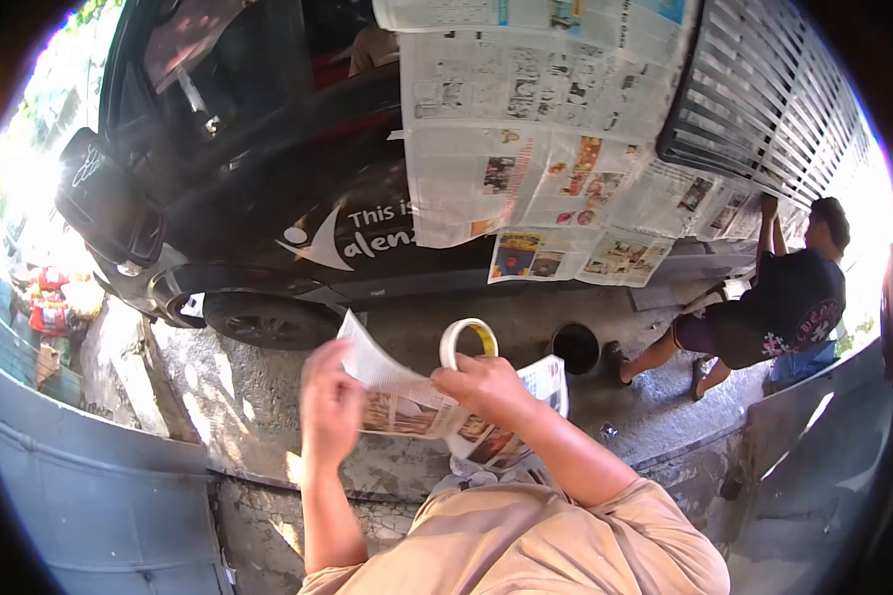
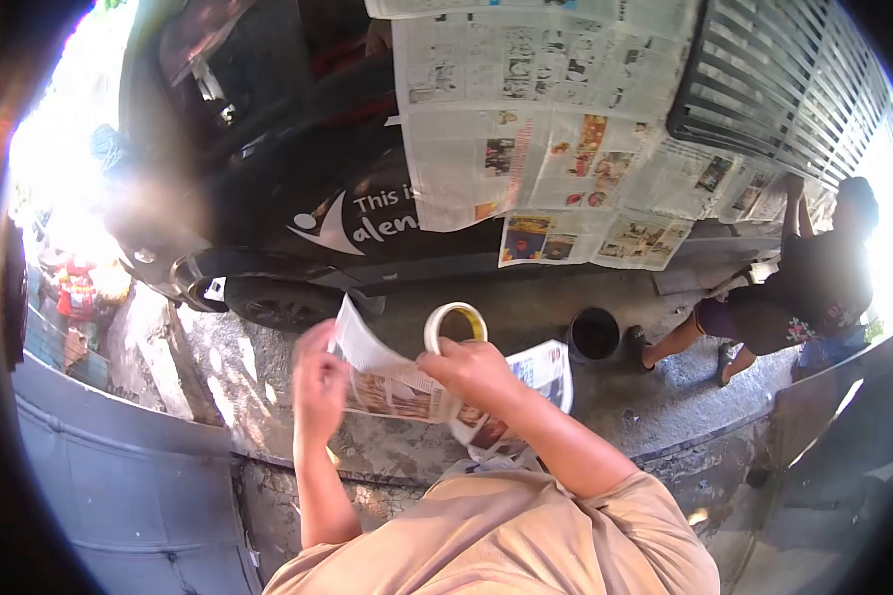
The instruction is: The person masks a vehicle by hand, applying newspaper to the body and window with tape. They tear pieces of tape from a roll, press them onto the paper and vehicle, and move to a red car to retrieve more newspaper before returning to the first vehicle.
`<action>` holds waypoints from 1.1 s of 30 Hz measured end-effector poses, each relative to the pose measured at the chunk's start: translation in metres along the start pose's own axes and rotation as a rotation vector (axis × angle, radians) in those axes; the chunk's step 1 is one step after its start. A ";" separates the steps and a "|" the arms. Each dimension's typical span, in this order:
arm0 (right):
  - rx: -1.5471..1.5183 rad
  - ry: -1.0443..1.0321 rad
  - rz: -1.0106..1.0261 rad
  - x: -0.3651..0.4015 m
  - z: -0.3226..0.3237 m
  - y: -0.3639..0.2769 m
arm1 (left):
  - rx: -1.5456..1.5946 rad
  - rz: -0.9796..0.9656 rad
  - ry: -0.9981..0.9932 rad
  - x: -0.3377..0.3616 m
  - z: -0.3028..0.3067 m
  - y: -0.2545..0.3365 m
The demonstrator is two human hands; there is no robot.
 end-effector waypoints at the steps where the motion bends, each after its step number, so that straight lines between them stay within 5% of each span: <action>1: 0.029 -0.075 0.038 -0.010 -0.007 0.000 | 0.054 0.003 -0.221 -0.011 -0.010 0.023; 2: 0.057 -0.140 0.081 -0.022 -0.016 0.001 | 0.133 0.202 -0.429 -0.017 -0.022 0.039; 6: -0.011 -0.132 0.092 -0.045 -0.034 0.018 | 0.031 0.169 -0.389 -0.029 -0.055 -0.027; 10: -0.069 -0.046 0.074 -0.065 -0.064 0.054 | 0.119 0.396 -0.308 -0.053 -0.058 -0.049; 16: -0.155 0.035 0.013 -0.113 -0.081 0.102 | -0.301 0.017 -0.069 -0.118 -0.060 -0.029; 22: -0.230 0.184 -0.066 -0.171 -0.095 0.141 | -0.297 0.047 -0.019 -0.190 -0.064 -0.049; 33: -0.342 0.446 -0.604 -0.234 -0.138 0.198 | -0.495 -0.574 0.015 -0.362 -0.026 -0.035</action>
Point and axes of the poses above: each hand's wrist, its own x-axis away from the middle knuckle, its own z-axis out of the back of the hand, y = z × x, the point moved 6 cm from there along -x, towards the middle knuckle, and after that the axes turned 4 degrees about y, right-handed, at the moved point
